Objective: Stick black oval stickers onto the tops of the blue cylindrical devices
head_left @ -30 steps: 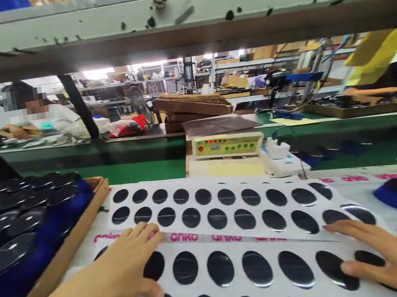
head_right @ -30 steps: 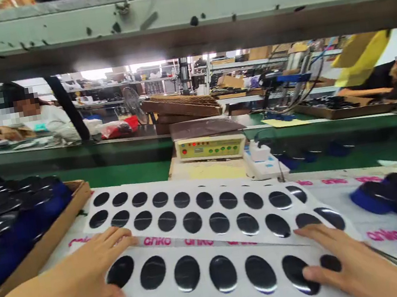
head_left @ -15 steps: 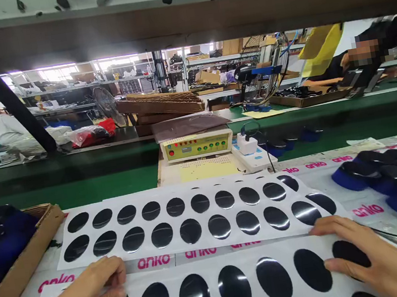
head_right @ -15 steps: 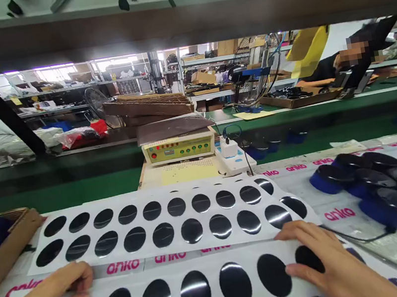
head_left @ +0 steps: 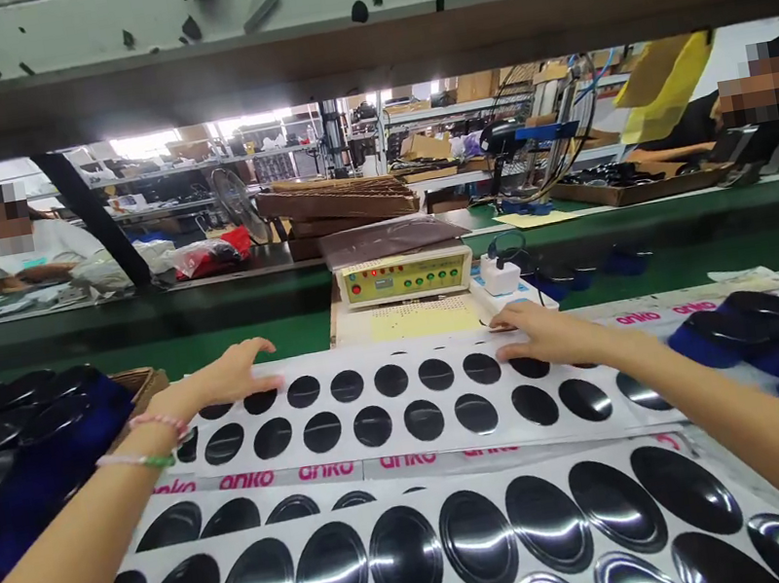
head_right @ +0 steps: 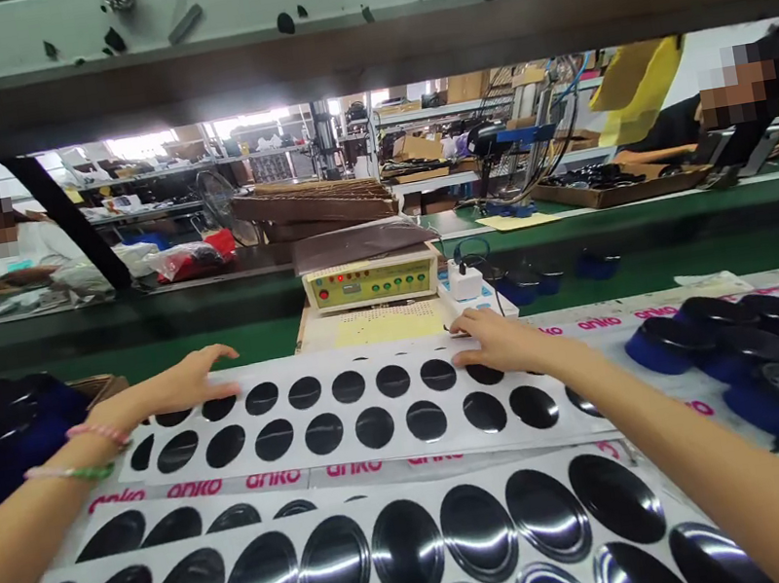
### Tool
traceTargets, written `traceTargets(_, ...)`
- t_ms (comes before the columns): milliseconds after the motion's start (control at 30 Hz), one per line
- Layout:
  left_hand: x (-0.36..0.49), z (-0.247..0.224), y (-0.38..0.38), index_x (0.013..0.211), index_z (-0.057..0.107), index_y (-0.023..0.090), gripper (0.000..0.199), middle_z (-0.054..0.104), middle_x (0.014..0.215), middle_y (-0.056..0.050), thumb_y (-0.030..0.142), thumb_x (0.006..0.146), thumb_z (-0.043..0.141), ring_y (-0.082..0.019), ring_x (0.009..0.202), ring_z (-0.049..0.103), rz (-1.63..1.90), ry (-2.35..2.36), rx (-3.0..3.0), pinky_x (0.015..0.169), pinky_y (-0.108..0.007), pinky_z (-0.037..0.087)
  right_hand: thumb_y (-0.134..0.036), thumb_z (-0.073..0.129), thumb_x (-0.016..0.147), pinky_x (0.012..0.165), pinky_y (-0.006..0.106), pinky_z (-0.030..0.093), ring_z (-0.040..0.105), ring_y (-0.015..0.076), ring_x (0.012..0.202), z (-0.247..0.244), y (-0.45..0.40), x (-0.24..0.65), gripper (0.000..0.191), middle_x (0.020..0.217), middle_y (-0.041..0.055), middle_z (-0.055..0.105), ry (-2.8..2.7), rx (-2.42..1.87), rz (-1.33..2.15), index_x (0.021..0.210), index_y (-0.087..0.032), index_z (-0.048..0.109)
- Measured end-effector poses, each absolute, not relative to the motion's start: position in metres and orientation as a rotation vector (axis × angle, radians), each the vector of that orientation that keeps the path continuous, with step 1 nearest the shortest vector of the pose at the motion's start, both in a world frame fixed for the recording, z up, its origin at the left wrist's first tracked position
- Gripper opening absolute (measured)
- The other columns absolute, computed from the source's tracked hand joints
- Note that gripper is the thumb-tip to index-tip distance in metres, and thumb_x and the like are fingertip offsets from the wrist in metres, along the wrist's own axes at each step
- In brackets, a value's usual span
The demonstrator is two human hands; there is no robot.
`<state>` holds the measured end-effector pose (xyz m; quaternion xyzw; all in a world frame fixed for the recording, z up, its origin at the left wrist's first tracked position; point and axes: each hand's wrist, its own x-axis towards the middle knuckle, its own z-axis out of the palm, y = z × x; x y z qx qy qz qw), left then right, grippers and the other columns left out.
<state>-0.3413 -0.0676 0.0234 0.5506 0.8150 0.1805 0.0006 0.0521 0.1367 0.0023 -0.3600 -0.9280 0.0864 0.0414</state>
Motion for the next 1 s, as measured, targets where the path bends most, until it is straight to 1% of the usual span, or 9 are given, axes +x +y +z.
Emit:
traceTargets(133,-0.343,0.014,-0.059,0.118,0.053,0.012,0.033,0.056,0.117,-0.008,0.031,0.091,0.056,-0.023,0.099,0.059,0.352,2.470,1.695,0.083,-0.042,0.051,-0.062,0.062,0.065,0.089,0.049,0.041,0.045,0.0371,0.114,-0.010,0.151,0.044,0.076,0.130,0.0139,0.050,-2.961,-1.090,0.241,0.127,-0.020,0.050)
traceTargets(267,-0.358,0.013,-0.052,0.117,0.052,0.010,0.032,0.056,0.116,-0.007,0.029,0.092,0.055,-0.021,0.097,0.059,0.184,2.371,1.671,0.084,-0.039,0.049,-0.064,0.061,0.064,0.092,0.051,0.038,0.043,0.0399,0.115,-0.014,0.142,0.047,0.080,0.129,0.0149,0.051,-3.018,-1.083,0.224,0.130,-0.020,0.050)
traceTargets(367,-0.368,0.013,-0.047,0.114,0.055,0.013,0.030,0.059,0.109,-0.007,0.033,0.092,0.054,-0.018,0.089,0.061,0.078,2.266,1.685,0.077,-0.037,0.052,-0.063,0.061,0.064,0.094,0.050,0.038,0.042,0.0392,0.118,-0.013,0.140,0.044,0.083,0.129,0.0166,0.049,-3.036,-1.084,0.241,0.133,-0.018,0.047)
traceTargets(467,-0.371,0.013,-0.046,0.113,0.055,0.015,0.045,0.063,0.102,-0.006,0.041,0.078,0.068,-0.020,0.083,0.062,0.021,2.203,1.729,0.073,-0.034,0.051,-0.061,0.064,0.062,0.094,0.045,0.040,0.045,0.0361,0.118,-0.011,0.141,0.038,0.086,0.128,0.0155,0.050,-3.057,-1.064,0.273,0.134,-0.019,0.044)
traceTargets(567,-0.367,0.019,-0.050,0.113,0.056,0.019,0.061,0.065,0.103,-0.004,0.042,0.060,0.076,-0.025,0.087,0.062,-0.003,2.188,1.789,0.073,-0.031,0.048,-0.062,0.068,0.056,0.092,0.045,0.042,0.048,0.0362,0.115,-0.010,0.143,0.032,0.090,0.123,0.0153,0.052,-3.067,-1.048,0.270,0.132,-0.019,0.046)
traceTargets(733,-0.346,0.042,-0.075,0.084,0.060,0.021,0.022,0.063,0.090,-0.005,0.035,0.067,0.065,-0.029,0.092,0.058,-0.042,2.202,1.996,0.083,-0.036,0.041,-0.063,0.069,0.054,0.088,0.052,0.041,0.050,0.0402,0.107,-0.008,0.142,0.029,0.069,0.108,0.0157,0.058,-3.017,-1.006,0.148,0.107,-0.019,0.059)
traceTargets(833,-0.330,0.052,-0.106,0.080,0.057,0.022,0.012,0.060,0.089,-0.007,0.033,0.074,0.055,-0.029,0.091,0.055,-0.047,2.228,2.092,0.081,-0.037,0.039,-0.059,0.068,0.060,0.094,0.055,0.034,0.040,0.0430,0.119,-0.004,0.130,0.037,0.054,0.123,0.0167,0.050,-2.939,-0.921,0.050,0.096,-0.020,0.059)
traceTargets(900,-0.321,0.052,-0.131,0.077,0.055,0.023,0.010,0.061,0.085,-0.006,0.030,0.078,0.048,-0.026,0.084,0.057,-0.048,2.222,2.117,0.075,-0.036,0.040,-0.054,0.067,0.066,0.098,0.053,0.031,0.035,0.0410,0.125,-0.001,0.118,0.048,0.044,0.127,0.0149,0.049,-2.895,-0.861,0.020,0.094,-0.021,0.057)
traceTargets(1000,-0.313,0.046,-0.164,0.075,0.055,0.025,0.011,0.063,0.082,-0.004,0.026,0.076,0.044,-0.024,0.077,0.058,-0.006,2.248,2.102,0.070,-0.034,0.041,-0.043,0.055,0.080,0.085,0.044,0.044,0.055,0.0328,0.105,0.001,0.099,0.070,0.023,0.103,0.0106,0.063,-2.870,-0.839,0.039,0.090,-0.022,0.054)
